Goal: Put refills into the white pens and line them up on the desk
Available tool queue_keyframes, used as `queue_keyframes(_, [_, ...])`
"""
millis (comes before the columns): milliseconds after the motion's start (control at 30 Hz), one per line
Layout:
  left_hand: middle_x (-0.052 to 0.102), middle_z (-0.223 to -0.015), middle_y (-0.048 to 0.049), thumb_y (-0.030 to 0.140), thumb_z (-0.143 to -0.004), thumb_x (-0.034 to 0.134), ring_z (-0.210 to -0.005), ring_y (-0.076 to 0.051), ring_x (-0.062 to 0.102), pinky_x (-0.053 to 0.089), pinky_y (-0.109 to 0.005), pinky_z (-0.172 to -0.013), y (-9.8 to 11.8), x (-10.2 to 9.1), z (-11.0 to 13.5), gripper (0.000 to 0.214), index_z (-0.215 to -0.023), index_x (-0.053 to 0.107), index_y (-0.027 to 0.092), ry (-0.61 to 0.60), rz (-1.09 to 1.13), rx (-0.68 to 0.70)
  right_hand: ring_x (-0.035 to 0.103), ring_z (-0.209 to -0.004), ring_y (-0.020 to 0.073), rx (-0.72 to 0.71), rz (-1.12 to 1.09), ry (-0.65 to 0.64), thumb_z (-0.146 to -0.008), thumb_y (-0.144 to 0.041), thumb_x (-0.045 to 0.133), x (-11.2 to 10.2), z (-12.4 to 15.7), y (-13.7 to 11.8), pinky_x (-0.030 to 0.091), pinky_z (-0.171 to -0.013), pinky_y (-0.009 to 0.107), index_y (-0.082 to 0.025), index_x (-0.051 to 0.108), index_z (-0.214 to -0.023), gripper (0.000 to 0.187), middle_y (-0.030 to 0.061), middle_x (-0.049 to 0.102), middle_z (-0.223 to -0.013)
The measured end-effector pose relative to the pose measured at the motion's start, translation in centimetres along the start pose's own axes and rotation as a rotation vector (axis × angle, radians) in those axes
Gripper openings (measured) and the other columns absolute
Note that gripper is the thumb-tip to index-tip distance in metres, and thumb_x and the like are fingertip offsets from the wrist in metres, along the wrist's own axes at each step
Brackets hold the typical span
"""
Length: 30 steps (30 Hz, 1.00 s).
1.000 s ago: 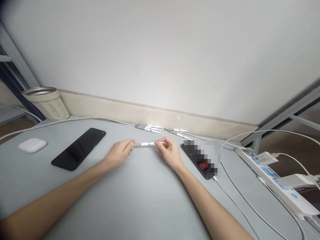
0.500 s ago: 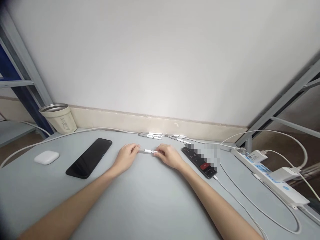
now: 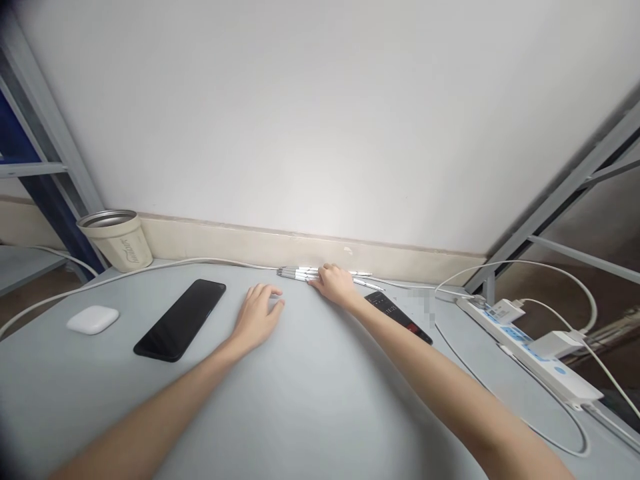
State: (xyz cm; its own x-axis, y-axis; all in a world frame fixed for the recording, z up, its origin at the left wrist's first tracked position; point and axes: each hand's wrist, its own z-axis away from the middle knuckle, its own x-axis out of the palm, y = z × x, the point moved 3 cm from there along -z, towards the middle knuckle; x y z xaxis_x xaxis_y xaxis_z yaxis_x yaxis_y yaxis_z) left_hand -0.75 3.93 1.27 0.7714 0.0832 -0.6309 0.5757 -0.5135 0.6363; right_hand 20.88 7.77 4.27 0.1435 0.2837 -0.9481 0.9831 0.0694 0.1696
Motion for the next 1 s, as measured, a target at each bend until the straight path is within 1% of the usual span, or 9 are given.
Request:
queue_keyframes(167, [0.06, -0.103, -0.003, 0.024, -0.086, 0.049, -0.1, -0.021, 0.05, 0.04, -0.035, -0.089, 0.0, 0.0, 0.0, 0.012, -0.094, 0.057, 0.022, -0.029, -0.022, -0.009, 0.06, -0.085, 0.0218, 0.052, 0.051, -0.143, -0.088, -0.055, 0.044, -1.4, -1.0, 2.8, 0.038, -0.064, 0.027, -0.019, 0.061, -0.096, 0.041, 0.0107, 0.064, -0.101])
queue_keyframes(300, [0.061, -0.102, -0.0029, 0.024, -0.085, 0.05, -0.101, -0.021, 0.051, 0.039, -0.034, -0.089, 0.0, 0.0, 0.0, 0.011, -0.093, 0.058, 0.023, -0.05, -0.038, -0.004, 0.061, -0.089, 0.025, 0.094, 0.08, -0.234, -0.087, -0.041, 0.05, -2.6, -1.4, 6.8, 0.04, -0.068, 0.028, -0.017, 0.066, -0.088, 0.029, 0.0136, 0.066, -0.097])
queue_keyframes(400, [0.061, -0.102, -0.0027, 0.024, -0.085, 0.049, -0.101, -0.021, 0.051, 0.039, -0.034, -0.088, 0.1, 0.0, 0.0, 0.01, -0.092, 0.057, 0.022, -0.063, -0.054, -0.005, 0.062, -0.087, 0.0245, 0.102, 0.075, -0.322, -0.08, -0.032, 0.06, -2.1, -0.8, 9.0, 0.04, -0.068, 0.028, -0.017, 0.069, -0.082, 0.018, 0.0126, 0.068, -0.092])
queue_keyframes(500, [0.062, -0.102, -0.0023, 0.025, -0.086, 0.049, -0.1, -0.021, 0.051, 0.039, -0.034, -0.087, 0.3, -0.1, 0.0, 0.011, -0.091, 0.058, 0.022, -0.067, -0.066, -0.006, 0.063, -0.085, 0.021, 0.084, 0.031, -0.348, -0.077, -0.025, 0.061, -0.8, 0.1, 9.8, 0.04, -0.068, 0.025, -0.018, 0.069, -0.083, 0.011, 0.0096, 0.068, -0.091])
queue_keyframes(633, [0.062, -0.101, -0.0028, 0.024, -0.085, 0.049, -0.099, -0.021, 0.051, 0.039, -0.034, -0.087, 0.5, -0.2, 0.0, 0.01, -0.09, 0.058, 0.022, -0.078, -0.075, -0.001, 0.061, -0.085, 0.0186, 0.045, -0.055, -0.272, -0.082, -0.02, 0.054, -0.2, 0.8, 9.5, 0.041, -0.069, 0.024, -0.018, 0.063, -0.088, 0.012, 0.0078, 0.068, -0.095])
queue_keyframes(767, [0.063, -0.1, -0.0032, 0.023, -0.085, 0.049, -0.098, -0.021, 0.051, 0.039, -0.035, -0.086, 0.5, -0.2, 0.1, 0.01, -0.089, 0.058, 0.022, -0.071, -0.062, 0.014, 0.06, -0.075, 0.0155, 0.024, -0.201, -0.122, -0.091, -0.024, 0.039, -2.0, 1.4, 8.0, 0.043, -0.068, 0.026, -0.019, 0.052, -0.103, 0.019, 0.0064, 0.067, -0.093])
queue_keyframes(867, [0.063, -0.099, -0.0037, 0.023, -0.085, 0.049, -0.098, -0.021, 0.052, 0.04, -0.036, -0.086, 0.4, -0.1, 0.0, 0.01, -0.088, 0.058, 0.022, -0.069, -0.061, 0.02, 0.058, -0.063, 0.0137, -0.008, -0.587, 0.057, -0.091, -0.029, 0.038, -3.8, 2.7, 5.8, 0.045, -0.063, 0.027, -0.019, 0.045, -0.1, 0.016, 0.0047, 0.067, -0.086])
queue_keyframes(933, [0.063, -0.098, -0.0038, 0.023, -0.084, 0.05, -0.098, -0.021, 0.052, 0.04, -0.036, -0.085, 0.3, -0.1, 0.0, 0.009, -0.088, 0.058, 0.022, -0.067, -0.066, 0.022, 0.057, -0.06, 0.0124, -0.001, -0.801, 0.132, -0.092, -0.032, 0.037, -4.4, 4.0, 4.0, 0.046, -0.06, 0.027, -0.021, 0.042, -0.098, 0.014, 0.0044, 0.067, -0.089])
queue_keyframes(1000, [0.063, -0.098, -0.0037, 0.022, -0.084, 0.05, -0.098, -0.021, 0.052, 0.04, -0.035, -0.085, 0.4, -0.1, 0.0, 0.009, -0.087, 0.058, 0.022, -0.066, -0.07, 0.021, 0.057, -0.058, 0.0116, -0.002, -0.913, 0.148, -0.092, -0.034, 0.039, -4.3, 5.3, 2.3, 0.047, -0.058, 0.027, -0.021, 0.041, -0.096, 0.014, 0.0047, 0.066, -0.089])
